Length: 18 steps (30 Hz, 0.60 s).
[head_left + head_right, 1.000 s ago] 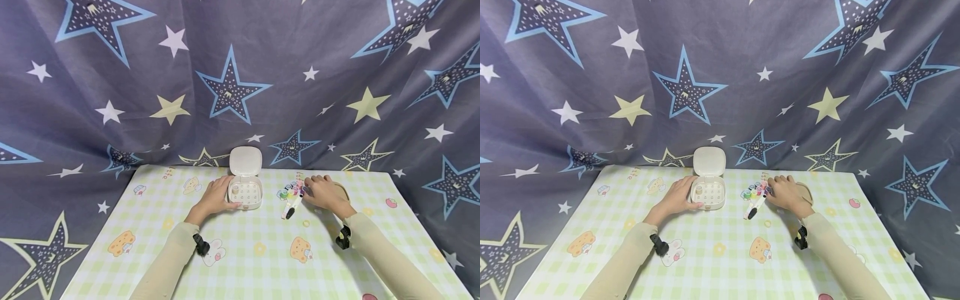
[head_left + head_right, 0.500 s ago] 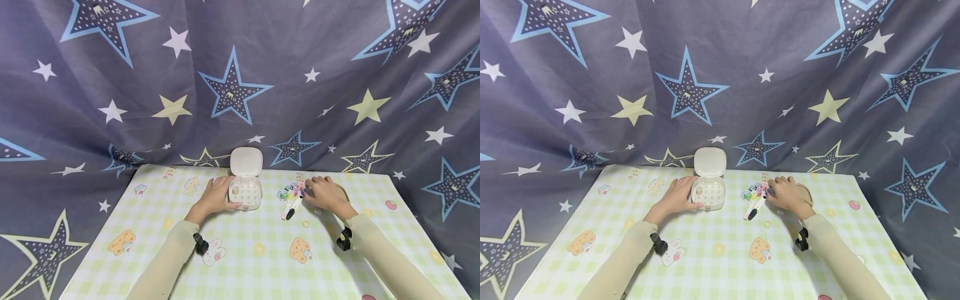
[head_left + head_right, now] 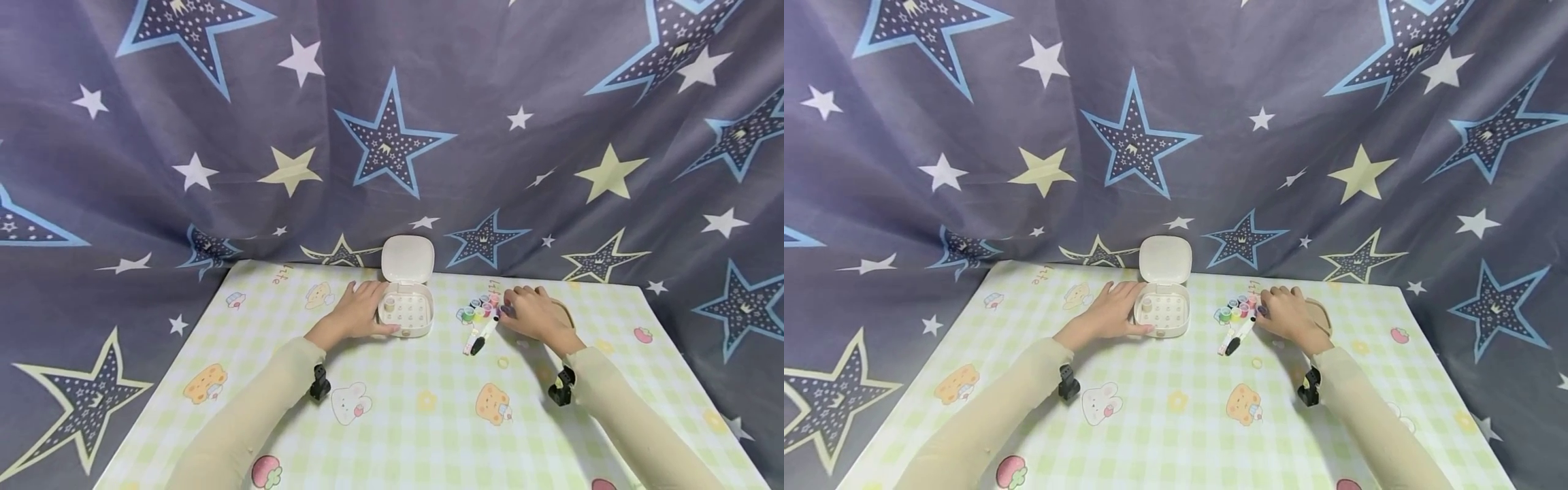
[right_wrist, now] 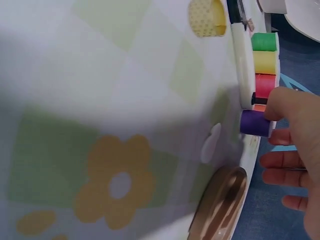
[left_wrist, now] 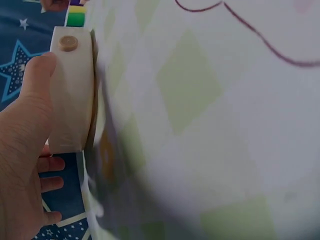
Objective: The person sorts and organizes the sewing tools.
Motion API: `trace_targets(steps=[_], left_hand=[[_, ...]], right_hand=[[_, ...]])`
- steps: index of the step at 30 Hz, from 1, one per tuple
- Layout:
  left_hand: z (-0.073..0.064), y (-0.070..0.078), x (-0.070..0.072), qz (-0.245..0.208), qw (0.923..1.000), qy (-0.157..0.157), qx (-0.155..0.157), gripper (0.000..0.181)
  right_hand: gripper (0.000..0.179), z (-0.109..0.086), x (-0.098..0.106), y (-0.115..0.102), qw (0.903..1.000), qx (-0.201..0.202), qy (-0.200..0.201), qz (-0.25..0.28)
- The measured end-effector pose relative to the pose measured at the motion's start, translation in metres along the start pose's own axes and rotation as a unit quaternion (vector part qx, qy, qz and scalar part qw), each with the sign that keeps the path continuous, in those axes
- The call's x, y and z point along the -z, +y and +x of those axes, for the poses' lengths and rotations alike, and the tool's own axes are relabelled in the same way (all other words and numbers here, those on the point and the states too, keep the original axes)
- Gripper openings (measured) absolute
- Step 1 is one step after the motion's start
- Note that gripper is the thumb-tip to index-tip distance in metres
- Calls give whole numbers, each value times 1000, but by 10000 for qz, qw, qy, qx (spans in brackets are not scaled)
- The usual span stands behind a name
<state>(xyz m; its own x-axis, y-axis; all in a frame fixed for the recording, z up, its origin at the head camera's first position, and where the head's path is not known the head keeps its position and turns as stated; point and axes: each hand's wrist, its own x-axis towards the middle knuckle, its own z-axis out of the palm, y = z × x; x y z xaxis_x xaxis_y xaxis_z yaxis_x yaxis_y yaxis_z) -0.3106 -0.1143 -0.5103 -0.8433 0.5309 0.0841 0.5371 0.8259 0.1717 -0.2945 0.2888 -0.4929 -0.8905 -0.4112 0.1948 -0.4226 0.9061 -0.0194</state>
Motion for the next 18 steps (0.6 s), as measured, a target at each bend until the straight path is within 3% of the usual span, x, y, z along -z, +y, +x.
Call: trace_targets(steps=[6, 18], left_hand=[[2, 2, 5, -138, 9999, -63, -41, 104], [5, -3, 5, -595, 9980, 193, -77, 108]], right_hand=[[21, -2, 3, 0, 9997, -78, -245, -15], [19, -3, 2, 0, 10000, 7, 30, 48]])
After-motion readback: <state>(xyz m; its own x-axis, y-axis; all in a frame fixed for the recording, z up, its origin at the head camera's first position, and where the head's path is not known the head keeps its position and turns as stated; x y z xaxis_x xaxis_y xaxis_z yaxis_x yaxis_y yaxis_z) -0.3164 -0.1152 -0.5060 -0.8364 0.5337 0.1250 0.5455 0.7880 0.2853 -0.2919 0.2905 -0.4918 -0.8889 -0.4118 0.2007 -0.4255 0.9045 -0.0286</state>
